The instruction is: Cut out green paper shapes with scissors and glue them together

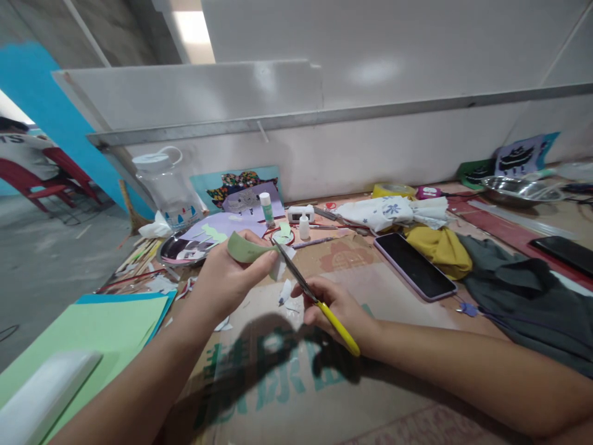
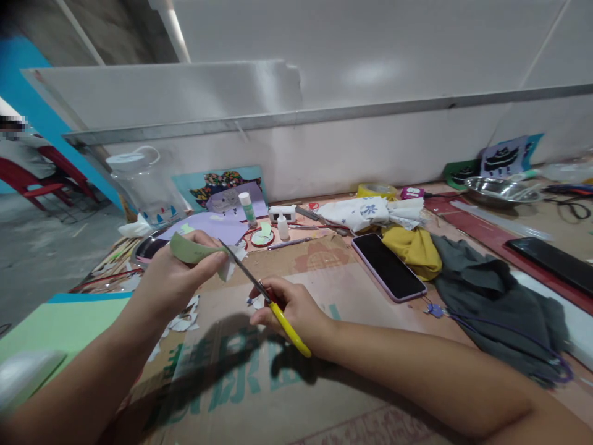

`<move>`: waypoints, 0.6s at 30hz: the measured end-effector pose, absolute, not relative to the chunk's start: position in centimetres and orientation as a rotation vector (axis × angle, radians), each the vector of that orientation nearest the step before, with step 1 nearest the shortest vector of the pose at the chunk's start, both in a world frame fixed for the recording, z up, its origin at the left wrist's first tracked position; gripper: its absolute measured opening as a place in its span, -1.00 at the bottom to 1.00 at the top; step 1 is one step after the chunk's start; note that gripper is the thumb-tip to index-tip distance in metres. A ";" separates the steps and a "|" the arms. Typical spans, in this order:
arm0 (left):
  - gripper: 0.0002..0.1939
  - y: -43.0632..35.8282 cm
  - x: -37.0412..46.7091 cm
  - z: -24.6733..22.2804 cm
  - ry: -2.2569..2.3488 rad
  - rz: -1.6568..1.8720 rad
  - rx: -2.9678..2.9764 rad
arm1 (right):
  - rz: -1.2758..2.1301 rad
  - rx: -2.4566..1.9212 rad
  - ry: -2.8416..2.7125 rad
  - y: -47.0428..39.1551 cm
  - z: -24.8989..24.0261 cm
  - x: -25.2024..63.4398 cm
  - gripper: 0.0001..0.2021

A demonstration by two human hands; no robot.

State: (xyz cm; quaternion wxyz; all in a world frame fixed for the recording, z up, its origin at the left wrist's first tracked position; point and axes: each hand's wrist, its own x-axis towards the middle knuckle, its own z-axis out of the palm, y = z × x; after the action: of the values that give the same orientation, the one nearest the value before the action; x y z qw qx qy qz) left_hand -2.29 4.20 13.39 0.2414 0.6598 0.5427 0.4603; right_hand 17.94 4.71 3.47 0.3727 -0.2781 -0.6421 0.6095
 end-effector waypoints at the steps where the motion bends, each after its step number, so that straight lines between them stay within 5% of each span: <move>1: -0.84 4.2 -2.3 13.4 1.479 1.258 1.802 | 1.560 -0.715 -1.646 4.7 3.5 17.9 -0.47; 18: -0.80 4.5 -2.5 13.4 1.463 1.243 1.801 | 1.574 -0.743 -1.656 4.6 3.8 18.0 -0.47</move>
State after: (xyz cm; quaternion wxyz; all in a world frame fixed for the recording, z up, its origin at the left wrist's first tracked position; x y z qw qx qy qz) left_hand -2.46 4.47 13.40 0.2519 0.6620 0.5379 0.4571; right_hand 17.98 4.63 3.81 0.3613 -0.2884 -0.6428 0.6109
